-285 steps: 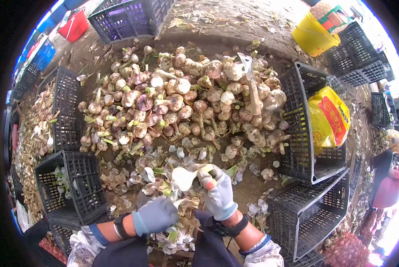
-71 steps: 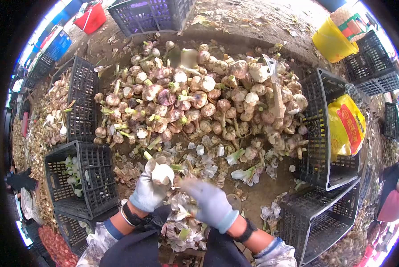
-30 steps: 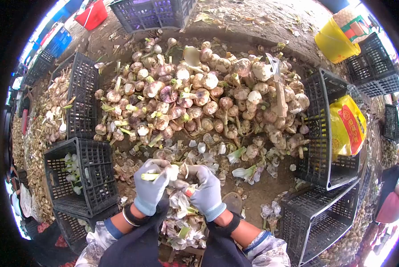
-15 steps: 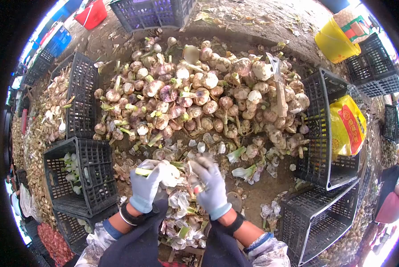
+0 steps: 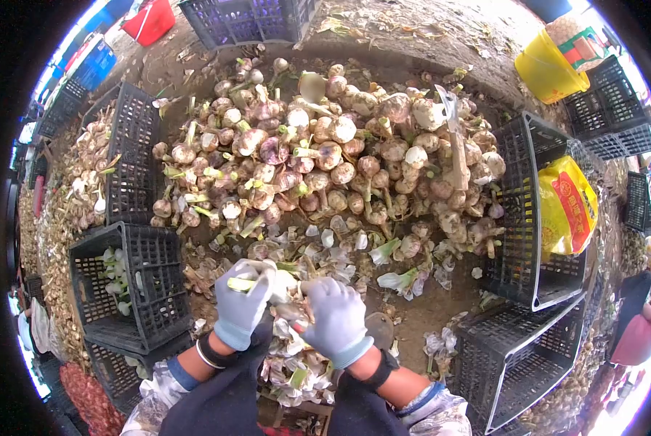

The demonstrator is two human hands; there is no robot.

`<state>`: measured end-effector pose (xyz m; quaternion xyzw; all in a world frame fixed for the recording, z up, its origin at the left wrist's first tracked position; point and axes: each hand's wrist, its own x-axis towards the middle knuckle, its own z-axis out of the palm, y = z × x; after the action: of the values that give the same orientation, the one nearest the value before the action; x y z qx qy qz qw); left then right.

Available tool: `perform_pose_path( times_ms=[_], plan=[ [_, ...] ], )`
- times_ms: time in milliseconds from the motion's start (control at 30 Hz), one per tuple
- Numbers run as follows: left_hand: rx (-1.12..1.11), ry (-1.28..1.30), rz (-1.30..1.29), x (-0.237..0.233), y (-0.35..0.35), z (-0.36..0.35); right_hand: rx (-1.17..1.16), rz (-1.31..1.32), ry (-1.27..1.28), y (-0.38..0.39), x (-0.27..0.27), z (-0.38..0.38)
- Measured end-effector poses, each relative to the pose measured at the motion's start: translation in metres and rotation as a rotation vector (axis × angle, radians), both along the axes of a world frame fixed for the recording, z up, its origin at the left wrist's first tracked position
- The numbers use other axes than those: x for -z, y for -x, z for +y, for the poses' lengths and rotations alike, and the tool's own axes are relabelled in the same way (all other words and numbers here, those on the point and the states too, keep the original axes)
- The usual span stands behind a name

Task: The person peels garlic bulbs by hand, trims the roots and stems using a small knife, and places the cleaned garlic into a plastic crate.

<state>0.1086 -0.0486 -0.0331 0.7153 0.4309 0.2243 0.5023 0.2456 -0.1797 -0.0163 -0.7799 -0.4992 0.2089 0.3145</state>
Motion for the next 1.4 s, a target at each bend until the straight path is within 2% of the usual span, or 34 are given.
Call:
perform_pose_path(
  times_ms=[33, 100, 233, 333, 400, 433, 500, 533, 600, 633, 667, 700, 733, 767, 833, 867, 900, 967, 1000, 1033, 1067, 1100, 1133, 1167, 1200, 1233, 1267, 1333, 1367, 1400],
  plan=[
    [0.042, -0.081, 0.024, -0.006, -0.001, 0.0, -0.061, -0.037, -0.002, -0.001, -0.003, 0.003],
    [0.055, -0.078, 0.044, -0.011, 0.0, 0.001, -0.161, -0.105, -0.062, -0.003, -0.008, 0.01],
    [0.114, -0.056, 0.038, -0.008, 0.004, 0.002, -0.092, -0.075, -0.156, -0.013, -0.002, 0.01],
    [0.145, 0.055, -0.109, -0.003, 0.012, 0.003, 0.078, -0.187, -0.113, -0.034, 0.019, 0.005],
    [0.071, 0.237, -0.168, -0.009, 0.01, 0.004, 0.076, -0.178, -0.08, -0.037, 0.02, -0.002],
    [0.035, 0.328, -0.2, -0.015, 0.009, 0.004, 0.018, -0.138, 0.04, -0.038, 0.022, -0.005],
    [-0.024, 0.247, -0.159, -0.032, 0.016, 0.015, -0.085, -0.073, 0.288, -0.044, 0.03, -0.016],
    [-0.046, 0.218, -0.147, -0.04, 0.022, 0.022, -0.248, -0.17, 0.566, -0.043, 0.042, -0.025],
    [-0.193, -0.096, -0.055, -0.059, 0.056, 0.049, -0.212, -0.055, 0.539, -0.047, 0.062, -0.052],
    [-0.309, -0.142, -0.077, -0.077, 0.073, 0.059, -0.119, -0.067, 0.419, -0.061, 0.077, -0.061],
    [-0.53, -0.352, 0.005, -0.078, 0.1, 0.076, -0.03, -0.075, 0.296, -0.077, 0.088, -0.07],
    [-0.618, -0.484, 0.16, -0.093, 0.131, 0.095, 0.191, -0.115, 0.292, -0.088, 0.089, -0.076],
    [-0.695, -0.642, 0.296, -0.099, 0.166, 0.105, 0.287, -0.216, 0.216, -0.104, 0.088, -0.078],
    [-0.741, -0.654, 0.363, -0.09, 0.199, 0.12, 0.353, -0.325, 0.277, -0.115, 0.09, -0.076],
    [-0.831, -0.668, 0.497, -0.074, 0.26, 0.149, 0.262, -0.391, 0.451, -0.132, 0.108, -0.069],
    [-0.756, -0.73, 0.421, -0.066, 0.249, 0.144, 0.215, -0.425, 0.536, -0.139, 0.117, -0.065],
    [-0.675, -0.786, 0.347, -0.057, 0.237, 0.14, 0.129, -0.454, 0.749, -0.143, 0.125, -0.06],
    [-0.45, -0.715, 0.27, -0.066, 0.144, 0.097, 0.104, -0.497, 0.749, -0.156, 0.16, -0.069],
    [-0.31, -0.69, 0.357, -0.066, 0.112, 0.081, 0.089, -0.518, 0.749, -0.156, 0.158, -0.065],
    [-0.14, -0.411, 0.087, -0.059, 0.081, 0.065, 0.189, -0.459, 0.612, -0.152, 0.152, -0.068],
    [0.1, -0.296, -0.064, -0.047, 0.057, 0.058, 0.277, -0.276, 0.388, -0.146, 0.145, -0.068],
    [0.261, -0.094, -0.04, -0.048, 0.037, 0.049, 0.358, -0.092, 0.166, -0.138, 0.14, -0.069],
    [0.445, -0.045, -0.052, -0.034, 0.025, 0.045, 0.434, 0.095, -0.053, -0.131, 0.134, -0.071],
    [0.616, -0.047, -0.062, -0.02, 0.012, 0.039, 0.512, 0.616, -0.119, -0.115, 0.095, -0.061],
    [0.715, -0.154, -0.075, -0.01, -0.001, 0.033, 0.575, 1.143, -0.184, -0.094, 0.059, -0.049],
    [0.755, -0.117, -0.129, -0.004, -0.012, 0.024, 0.454, 1.36, -0.224, -0.079, 0.059, -0.045],
    [0.773, -0.198, -0.145, 0.004, -0.021, 0.016, 0.361, 1.558, -0.248, -0.063, 0.054, -0.04],
    [0.738, -0.099, -0.286, 0.012, -0.024, -0.003, 0.22, 1.928, -0.228, -0.032, 0.031, -0.027],
    [0.721, 0.338, -0.349, 0.011, -0.019, -0.009, 0.394, 1.78, -0.066, -0.014, 0.02, -0.02],
    [0.698, 0.406, -0.314, 0.01, -0.016, -0.007, 0.182, 1.443, -0.081, -0.019, 0.025, -0.026]
  ],
)
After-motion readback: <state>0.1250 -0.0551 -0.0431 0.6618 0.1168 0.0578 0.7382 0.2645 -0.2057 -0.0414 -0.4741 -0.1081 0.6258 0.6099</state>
